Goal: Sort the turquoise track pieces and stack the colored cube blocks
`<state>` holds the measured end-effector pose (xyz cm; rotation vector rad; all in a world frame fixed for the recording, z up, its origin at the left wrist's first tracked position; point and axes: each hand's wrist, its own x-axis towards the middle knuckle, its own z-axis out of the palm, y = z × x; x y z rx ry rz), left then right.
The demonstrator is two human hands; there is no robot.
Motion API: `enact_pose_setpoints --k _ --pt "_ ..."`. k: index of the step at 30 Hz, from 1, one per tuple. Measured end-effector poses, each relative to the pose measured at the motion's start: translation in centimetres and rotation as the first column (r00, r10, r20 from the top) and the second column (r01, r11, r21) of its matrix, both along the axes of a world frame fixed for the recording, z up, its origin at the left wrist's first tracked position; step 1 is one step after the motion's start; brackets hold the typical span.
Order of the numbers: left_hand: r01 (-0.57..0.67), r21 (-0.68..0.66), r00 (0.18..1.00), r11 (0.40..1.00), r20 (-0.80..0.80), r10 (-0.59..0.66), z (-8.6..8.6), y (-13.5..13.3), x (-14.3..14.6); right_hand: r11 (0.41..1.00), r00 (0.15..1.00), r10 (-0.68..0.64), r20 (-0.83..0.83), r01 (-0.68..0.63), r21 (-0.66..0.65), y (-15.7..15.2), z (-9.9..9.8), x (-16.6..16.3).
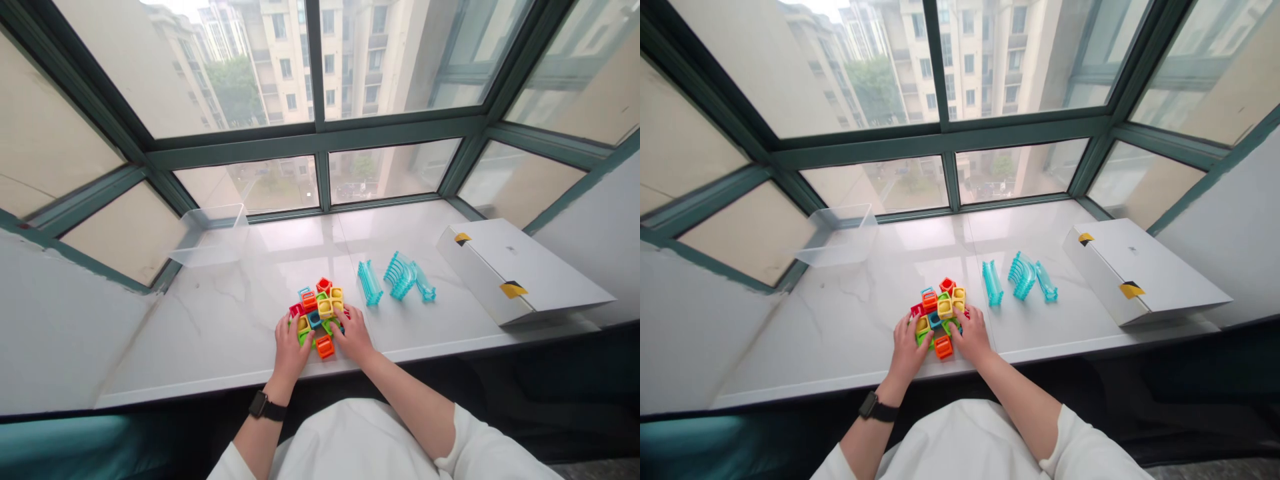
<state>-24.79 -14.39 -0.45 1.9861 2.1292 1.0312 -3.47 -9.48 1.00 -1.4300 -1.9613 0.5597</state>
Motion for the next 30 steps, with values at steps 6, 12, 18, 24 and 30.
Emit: enact_pose_setpoints --k 6,12,18,24,30 --pt "-0.01 0.015 1.0 1.0 -0.018 0.01 0.3 -0.7 0.5 1.0 0.999 0.012 -0.045 -0.012 0.0 0.2 0.5 -1.2" --pt "-0.052 0.021 0.998 0.998 0.039 0.052 2.6 1.2 -0.7 1.0 0.999 0.013 -0.042 -0.014 -0.019 -0.2 0.6 -0.6" --pt "0.067 -0.149 0.997 0.986 -0.021 -0.071 7.4 7.5 -1.0 0.987 0.981 0.162 0.103 -0.163 -0.001 -2.7 0.6 1.4" --pt "0.198 -0.461 0.965 0.865 -0.063 -0.254 9.3 11.7 1.2 0.977 0.97 0.214 0.118 -0.21 -0.047 -1.9 0.2 0.9" --pt "0.232 -0.443 0.954 0.866 -0.07 -0.291 9.5 10.6 -0.4 0.947 0.946 0.321 0.036 -0.322 0.011 0.5 -0.4 0.2"
